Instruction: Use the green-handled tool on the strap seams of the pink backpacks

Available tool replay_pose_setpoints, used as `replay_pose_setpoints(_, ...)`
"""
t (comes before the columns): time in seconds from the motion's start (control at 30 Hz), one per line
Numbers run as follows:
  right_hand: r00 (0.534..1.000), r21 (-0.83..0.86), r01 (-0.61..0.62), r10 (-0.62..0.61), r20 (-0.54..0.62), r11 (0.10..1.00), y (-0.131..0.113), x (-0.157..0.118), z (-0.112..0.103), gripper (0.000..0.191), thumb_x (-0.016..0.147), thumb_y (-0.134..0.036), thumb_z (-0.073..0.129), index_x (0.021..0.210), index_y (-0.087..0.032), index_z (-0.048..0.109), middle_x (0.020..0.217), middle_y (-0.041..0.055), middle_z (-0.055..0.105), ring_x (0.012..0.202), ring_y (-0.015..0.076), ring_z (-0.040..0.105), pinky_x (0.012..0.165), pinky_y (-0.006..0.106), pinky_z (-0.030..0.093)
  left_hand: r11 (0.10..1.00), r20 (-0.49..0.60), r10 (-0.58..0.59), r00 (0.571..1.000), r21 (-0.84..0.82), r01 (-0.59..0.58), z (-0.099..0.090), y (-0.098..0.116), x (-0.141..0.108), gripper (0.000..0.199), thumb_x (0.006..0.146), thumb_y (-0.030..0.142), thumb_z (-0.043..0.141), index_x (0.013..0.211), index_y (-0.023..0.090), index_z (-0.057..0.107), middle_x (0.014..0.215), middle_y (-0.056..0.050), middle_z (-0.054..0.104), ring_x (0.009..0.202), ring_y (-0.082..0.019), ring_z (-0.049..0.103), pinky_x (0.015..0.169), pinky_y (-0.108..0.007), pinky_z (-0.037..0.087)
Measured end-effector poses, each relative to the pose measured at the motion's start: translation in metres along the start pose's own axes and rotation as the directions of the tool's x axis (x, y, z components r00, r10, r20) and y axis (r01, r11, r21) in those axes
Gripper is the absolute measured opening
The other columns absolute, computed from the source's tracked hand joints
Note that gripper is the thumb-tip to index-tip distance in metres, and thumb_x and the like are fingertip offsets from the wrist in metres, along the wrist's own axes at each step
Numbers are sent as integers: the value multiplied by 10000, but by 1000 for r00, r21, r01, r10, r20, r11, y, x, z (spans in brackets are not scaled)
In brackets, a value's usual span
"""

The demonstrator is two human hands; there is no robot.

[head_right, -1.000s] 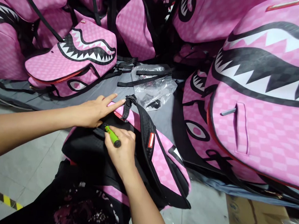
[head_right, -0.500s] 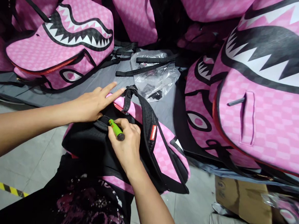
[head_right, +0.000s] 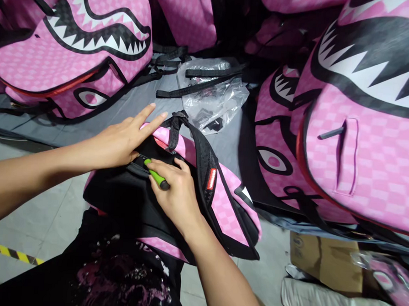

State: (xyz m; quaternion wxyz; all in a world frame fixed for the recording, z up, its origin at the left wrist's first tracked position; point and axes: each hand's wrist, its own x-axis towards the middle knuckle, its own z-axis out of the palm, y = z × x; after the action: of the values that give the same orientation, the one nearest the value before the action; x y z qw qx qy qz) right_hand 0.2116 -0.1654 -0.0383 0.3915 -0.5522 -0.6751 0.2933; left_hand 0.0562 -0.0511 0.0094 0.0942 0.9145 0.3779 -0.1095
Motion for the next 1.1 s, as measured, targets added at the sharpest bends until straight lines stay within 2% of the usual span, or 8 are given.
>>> replay_pose_setpoints(0.2,994,-9,19,-18,107,1000,3,3,-12,268,873,-86,600,1038,-263,716,1150,21,744,1117,207,689,1065,454,439,999,29,-23,999,23,23,-2,2,2,1031,829,75,477,1536,342,-225,1666,-147,-104,1243,-342,513,856,-415,514)
replay_pose_setpoints(0.4,995,37,34,-37,94,999,1,8,-6,281,871,-88,596,1051,-260,726,1144,28,746,1115,205,690,1069,444,464,1000,32,-20,999,17,20,-2,1,3,1028,842,104,498,1537,346,-219,1667,-152,-87,1248,-350,504,834,-399,515)
replay_pose_setpoints(0.47,996,9,18,-18,83,1000,0,8,-4,281,873,-99,600,1055,-272,726,1139,22,747,1112,213,692,1088,469,447,1000,39,-24,999,12,23,-2,1,4,1023,844,109,490,1533,344,-229,1668,-145,-92,1251,-349,502,849,-410,513)
replay_pose_setpoints(0.6,998,24,6,-8,66,1000,-4,8,-2,280,879,-102,590,1054,-274,725,1141,19,747,1117,207,689,1072,445,467,1000,67,-29,997,3,28,-3,2,5,1030,833,101,485,1531,341,-233,1667,-132,-116,1273,-371,478,875,-441,507)
replay_pose_setpoints(0.73,999,-88,2,1,38,996,-6,5,-4,280,864,-96,599,1051,-266,720,1131,31,750,1083,219,704,1064,477,461,999,87,-41,995,2,41,-5,4,6,1017,835,73,477,1543,339,-204,1667,-128,-121,1285,-375,468,898,-447,498)
replay_pose_setpoints(0.87,1000,-74,-19,19,2,997,-6,2,0,265,855,-115,610,1043,-268,717,1102,21,759,1055,217,715,1058,470,467,999,71,-32,997,5,32,-4,3,5,1006,841,88,487,1552,337,-179,1668,-131,-113,1275,-367,478,896,-444,503)
replay_pose_setpoints(1.0,996,-96,-43,35,-87,994,-7,-1,6,247,850,-131,621,1037,-264,711,1105,28,758,1036,226,721,1056,480,457,999,36,-23,999,26,22,-1,2,5,1002,837,94,485,1555,330,-173,1670,-144,-71,1255,-345,501,880,-423,513)
replay_pose_setpoints(1.1,997,-58,-47,43,-62,997,-7,-2,7,234,846,-133,628,1022,-263,710,1090,23,762,1038,224,720,1056,473,455,999,16,-15,1000,43,15,0,2,5,1003,828,89,499,1565,321,-141,1670,-153,-42,1248,-338,510,862,-401,519)
